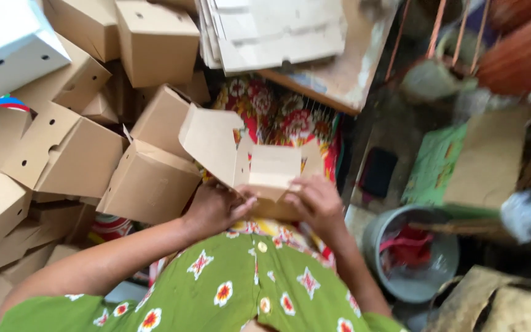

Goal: The person assembles flat cardboard boxes by folding the sides and tucking the flaps to form a closed container. They repeatedly pick up a flat piece, fold it into a box, and place the finished box aside.

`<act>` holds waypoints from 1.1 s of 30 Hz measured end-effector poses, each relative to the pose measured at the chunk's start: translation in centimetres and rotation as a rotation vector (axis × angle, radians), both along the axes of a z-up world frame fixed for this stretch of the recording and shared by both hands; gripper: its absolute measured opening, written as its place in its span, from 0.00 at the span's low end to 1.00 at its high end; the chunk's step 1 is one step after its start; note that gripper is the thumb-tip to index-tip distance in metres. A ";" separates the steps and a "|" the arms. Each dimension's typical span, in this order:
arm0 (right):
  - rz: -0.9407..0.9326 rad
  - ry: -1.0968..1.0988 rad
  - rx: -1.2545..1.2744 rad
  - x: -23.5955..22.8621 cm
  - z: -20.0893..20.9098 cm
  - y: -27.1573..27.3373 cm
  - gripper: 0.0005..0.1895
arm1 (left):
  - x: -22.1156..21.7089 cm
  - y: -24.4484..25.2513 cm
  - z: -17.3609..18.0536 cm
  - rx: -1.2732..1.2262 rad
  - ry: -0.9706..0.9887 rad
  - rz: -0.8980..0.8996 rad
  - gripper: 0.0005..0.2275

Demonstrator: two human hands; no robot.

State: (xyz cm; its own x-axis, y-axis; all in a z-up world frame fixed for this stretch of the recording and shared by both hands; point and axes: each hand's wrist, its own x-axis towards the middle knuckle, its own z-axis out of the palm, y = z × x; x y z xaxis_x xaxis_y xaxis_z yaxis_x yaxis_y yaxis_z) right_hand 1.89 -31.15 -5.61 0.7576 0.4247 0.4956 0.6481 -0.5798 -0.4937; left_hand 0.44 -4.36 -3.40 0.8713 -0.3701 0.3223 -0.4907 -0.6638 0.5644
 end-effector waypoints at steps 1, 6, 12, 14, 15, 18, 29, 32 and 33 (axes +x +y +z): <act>0.010 -0.019 -0.008 0.3 0.6 0.4 0.07 | 0.1 0.0 0.3 -0.008 -0.019 0.010 0.19; 0.197 0.069 -0.078 0.7 1.7 1.5 0.06 | 0.0 -0.1 -0.4 0.158 0.068 -0.058 0.21; 0.216 0.214 0.018 -0.1 1.5 1.9 0.16 | 0.0 0.2 -1.6 0.278 0.041 -0.021 0.13; 0.202 0.181 0.016 -0.1 1.2 2.7 0.19 | 0.4 0.1 -1.4 0.289 0.049 -0.065 0.16; 0.183 0.147 0.018 -0.4 1.0 3.1 0.23 | 0.4 -0.1 -1.3 0.301 0.055 -0.112 0.20; 0.143 0.125 0.065 0.3 0.8 3.8 0.28 | 0.1 0.3 -0.5 0.158 0.132 -0.066 0.18; 0.175 0.301 0.123 3.2 5.7 5.3 0.28 | 0.0 3.3 1.6 -0.021 0.175 0.034 0.07; 0.065 0.376 0.196 5.3 8.5 1.7 0.16 | -0.7 5.1 -1.6 -0.075 0.251 0.076 0.03; -0.018 0.286 0.199 6.1 9.9 0.5 0.12 | -1.2 5.8 -3.4 -0.084 0.315 0.126 0.05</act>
